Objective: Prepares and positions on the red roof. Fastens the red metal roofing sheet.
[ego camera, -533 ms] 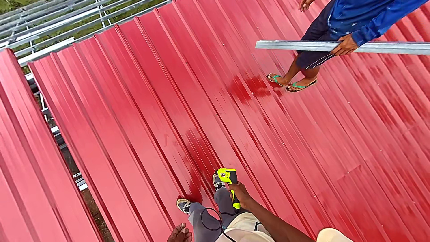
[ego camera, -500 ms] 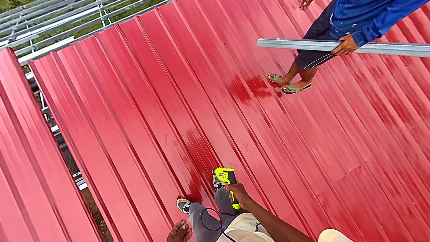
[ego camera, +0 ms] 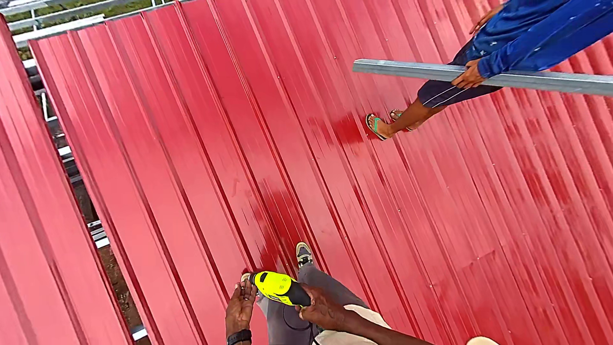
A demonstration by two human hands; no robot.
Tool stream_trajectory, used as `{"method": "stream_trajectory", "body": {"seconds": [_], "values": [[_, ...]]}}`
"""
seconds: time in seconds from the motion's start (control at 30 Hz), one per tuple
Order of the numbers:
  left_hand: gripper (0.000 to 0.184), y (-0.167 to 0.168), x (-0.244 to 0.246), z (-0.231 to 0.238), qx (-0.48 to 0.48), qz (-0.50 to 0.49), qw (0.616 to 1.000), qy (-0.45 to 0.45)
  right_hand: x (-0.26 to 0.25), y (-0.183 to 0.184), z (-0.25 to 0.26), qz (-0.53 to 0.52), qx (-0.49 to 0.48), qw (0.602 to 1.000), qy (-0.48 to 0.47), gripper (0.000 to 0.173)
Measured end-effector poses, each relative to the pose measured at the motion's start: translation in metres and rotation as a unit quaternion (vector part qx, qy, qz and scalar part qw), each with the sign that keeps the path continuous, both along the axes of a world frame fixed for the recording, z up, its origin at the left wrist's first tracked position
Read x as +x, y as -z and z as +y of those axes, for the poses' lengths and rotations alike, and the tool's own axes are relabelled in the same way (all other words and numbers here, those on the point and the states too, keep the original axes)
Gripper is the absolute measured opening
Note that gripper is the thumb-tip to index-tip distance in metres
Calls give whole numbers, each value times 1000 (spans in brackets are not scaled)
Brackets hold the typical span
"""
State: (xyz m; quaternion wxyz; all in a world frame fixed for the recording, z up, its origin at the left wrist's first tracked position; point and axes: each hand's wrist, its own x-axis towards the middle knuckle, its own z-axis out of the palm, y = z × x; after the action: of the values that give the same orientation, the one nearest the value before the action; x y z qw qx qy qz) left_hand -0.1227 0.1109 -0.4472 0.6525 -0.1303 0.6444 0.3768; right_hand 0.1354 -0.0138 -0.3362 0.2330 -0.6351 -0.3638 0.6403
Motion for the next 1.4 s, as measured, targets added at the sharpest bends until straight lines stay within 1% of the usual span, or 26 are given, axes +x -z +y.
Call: {"method": "stream_trajectory", "body": {"seconds": [0.13,0.23,0.33,0.43,0.57,0.77,1.0,1.2,1.4], "values": [[13,2,-10,-18,-18,19,1000,6,-12,10,-5,-6,0,999,-37,45],[16,15,-21,-32,-25,29,999,4,-12,14,-6,5,-6,999,-52,45],[15,28,-28,-40,-35,28,999,8,-12,13,-7,14,-5,997,-73,46],[18,35,-28,-44,-32,0,999,31,-16,11,-10,6,2,995,-98,46],[19,39,-31,-48,-12,-39,999,32,-24,7,-12,-1,17,994,-112,44],[21,26,-39,-47,-11,-37,997,61,-27,5,-10,10,35,990,-136,47],[20,15,-46,-47,-60,-17,993,95,-25,8,-11,-10,72,978,-197,43],[21,8,-44,-51,-111,8,982,152,-17,1,-7,-46,105,951,-288,47],[21,7,-43,-61,-130,-14,976,175,-11,-15,-1,-93,120,927,-342,44]]}}
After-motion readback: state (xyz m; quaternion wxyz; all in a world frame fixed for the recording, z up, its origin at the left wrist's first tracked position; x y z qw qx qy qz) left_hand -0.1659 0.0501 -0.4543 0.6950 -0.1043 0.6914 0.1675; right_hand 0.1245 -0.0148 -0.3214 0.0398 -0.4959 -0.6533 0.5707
